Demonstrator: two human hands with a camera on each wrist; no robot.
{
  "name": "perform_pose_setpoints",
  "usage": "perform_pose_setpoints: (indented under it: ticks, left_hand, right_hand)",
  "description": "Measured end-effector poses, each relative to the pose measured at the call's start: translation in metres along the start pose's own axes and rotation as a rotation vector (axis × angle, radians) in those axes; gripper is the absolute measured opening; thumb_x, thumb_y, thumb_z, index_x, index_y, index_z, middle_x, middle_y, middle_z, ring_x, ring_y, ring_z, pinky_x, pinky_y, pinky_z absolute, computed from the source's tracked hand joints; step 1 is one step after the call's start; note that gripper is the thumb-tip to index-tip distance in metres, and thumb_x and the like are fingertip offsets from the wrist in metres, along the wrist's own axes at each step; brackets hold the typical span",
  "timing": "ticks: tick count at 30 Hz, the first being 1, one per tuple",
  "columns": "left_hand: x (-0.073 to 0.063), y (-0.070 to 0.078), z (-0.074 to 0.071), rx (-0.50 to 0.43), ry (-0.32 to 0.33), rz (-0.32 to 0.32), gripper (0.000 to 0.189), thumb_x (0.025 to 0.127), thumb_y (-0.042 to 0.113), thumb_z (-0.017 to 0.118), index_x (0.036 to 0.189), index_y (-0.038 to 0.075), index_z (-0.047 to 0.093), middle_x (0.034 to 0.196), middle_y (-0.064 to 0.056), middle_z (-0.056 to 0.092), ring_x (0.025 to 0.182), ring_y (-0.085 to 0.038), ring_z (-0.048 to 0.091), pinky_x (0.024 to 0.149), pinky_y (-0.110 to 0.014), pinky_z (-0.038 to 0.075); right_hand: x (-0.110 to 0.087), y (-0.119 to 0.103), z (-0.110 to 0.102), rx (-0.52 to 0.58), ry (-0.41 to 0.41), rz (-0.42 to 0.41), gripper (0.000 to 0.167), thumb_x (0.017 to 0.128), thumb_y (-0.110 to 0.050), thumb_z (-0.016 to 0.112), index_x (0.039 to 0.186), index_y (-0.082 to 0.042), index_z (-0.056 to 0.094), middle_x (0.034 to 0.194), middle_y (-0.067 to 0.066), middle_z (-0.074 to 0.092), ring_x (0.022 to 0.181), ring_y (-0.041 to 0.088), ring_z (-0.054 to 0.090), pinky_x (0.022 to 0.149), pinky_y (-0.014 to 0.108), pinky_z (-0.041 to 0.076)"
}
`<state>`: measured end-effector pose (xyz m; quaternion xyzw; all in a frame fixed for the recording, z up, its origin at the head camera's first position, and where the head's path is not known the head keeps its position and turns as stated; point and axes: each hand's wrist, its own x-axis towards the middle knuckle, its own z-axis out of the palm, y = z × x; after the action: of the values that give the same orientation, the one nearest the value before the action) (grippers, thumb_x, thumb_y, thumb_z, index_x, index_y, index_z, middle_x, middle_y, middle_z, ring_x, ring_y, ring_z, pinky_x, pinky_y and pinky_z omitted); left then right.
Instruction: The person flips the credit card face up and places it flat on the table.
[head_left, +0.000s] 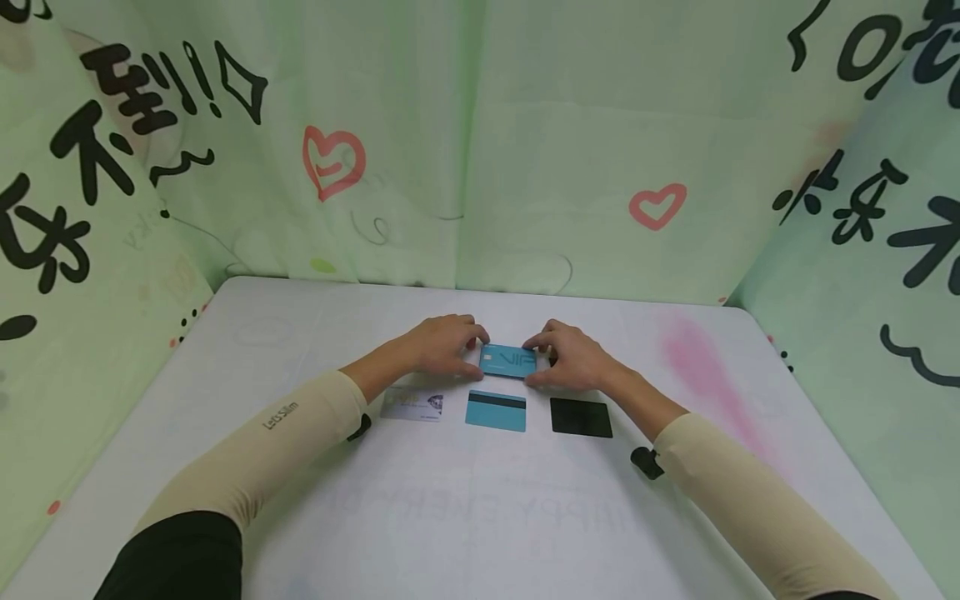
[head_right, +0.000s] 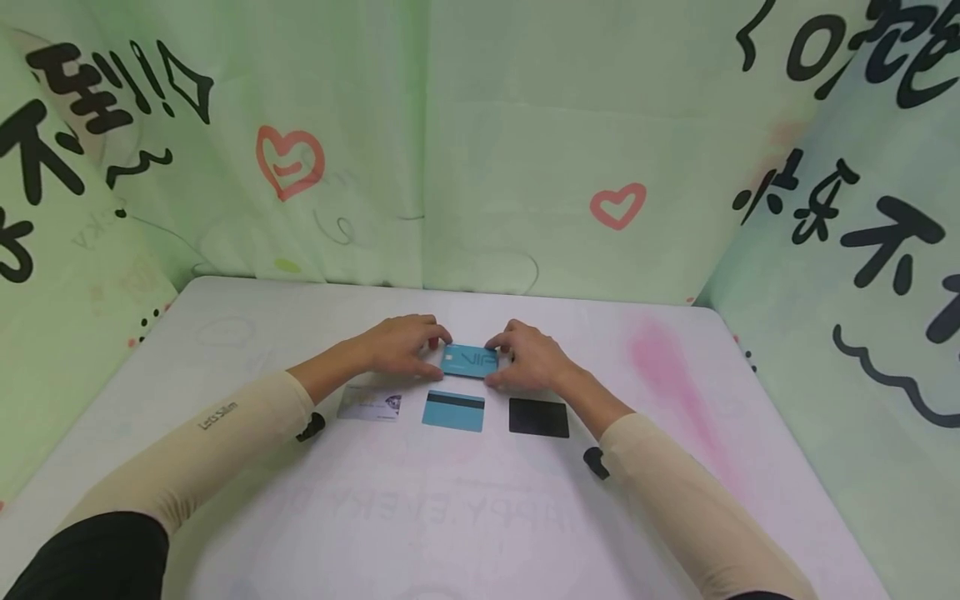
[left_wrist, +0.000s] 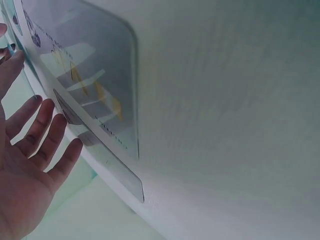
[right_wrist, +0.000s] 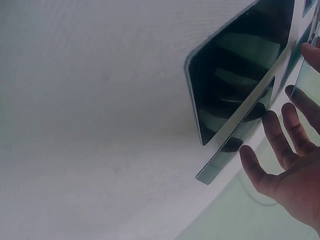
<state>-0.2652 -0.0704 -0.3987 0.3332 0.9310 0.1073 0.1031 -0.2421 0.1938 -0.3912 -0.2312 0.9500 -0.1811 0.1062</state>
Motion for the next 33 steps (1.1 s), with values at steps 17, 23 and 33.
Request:
perform_pose_setpoints:
  ticks: [17,23,33]
  left_hand:
    - [-0.0020,-0.0070,0.0006,-0.047,0.009,-0.010,0.057,0.094,0.042,0.076,0.140,0.012,0.063,0.118,-0.004,0.058,0.105,-0.019,0.056,0.097,-0.035,0.049]
    - [-0.0024,-0.0067,0.0004,-0.047,0.013,-0.009,0.057,0.093,0.040,0.078,0.139,0.010,0.065,0.118,-0.007,0.056,0.103,-0.020,0.055,0.093,-0.034,0.049]
    - [-0.0015,-0.0064,-0.0001,-0.035,0.007,-0.010,0.058,0.093,0.040,0.078,0.139,0.009,0.065,0.118,-0.007,0.056,0.102,-0.019,0.055,0.092,-0.033,0.049]
  right_hand:
    - [0.0075,-0.0024,0.0047,-0.005,0.020,0.034,0.058,0.085,-0.041,0.085,0.132,-0.012,0.071,0.116,0.009,0.058,0.096,0.022,0.057,0.075,0.031,0.048]
    - [0.0095,-0.0006,0.0083,-0.037,0.038,0.046,0.058,0.085,-0.042,0.085,0.132,-0.011,0.071,0.117,0.009,0.058,0.095,0.022,0.057,0.075,0.032,0.048]
    - [0.0098,-0.0039,0.0085,-0.069,0.041,0.040,0.057,0.085,-0.040,0.085,0.132,-0.010,0.071,0.116,0.010,0.060,0.095,0.023,0.056,0.078,0.034,0.049]
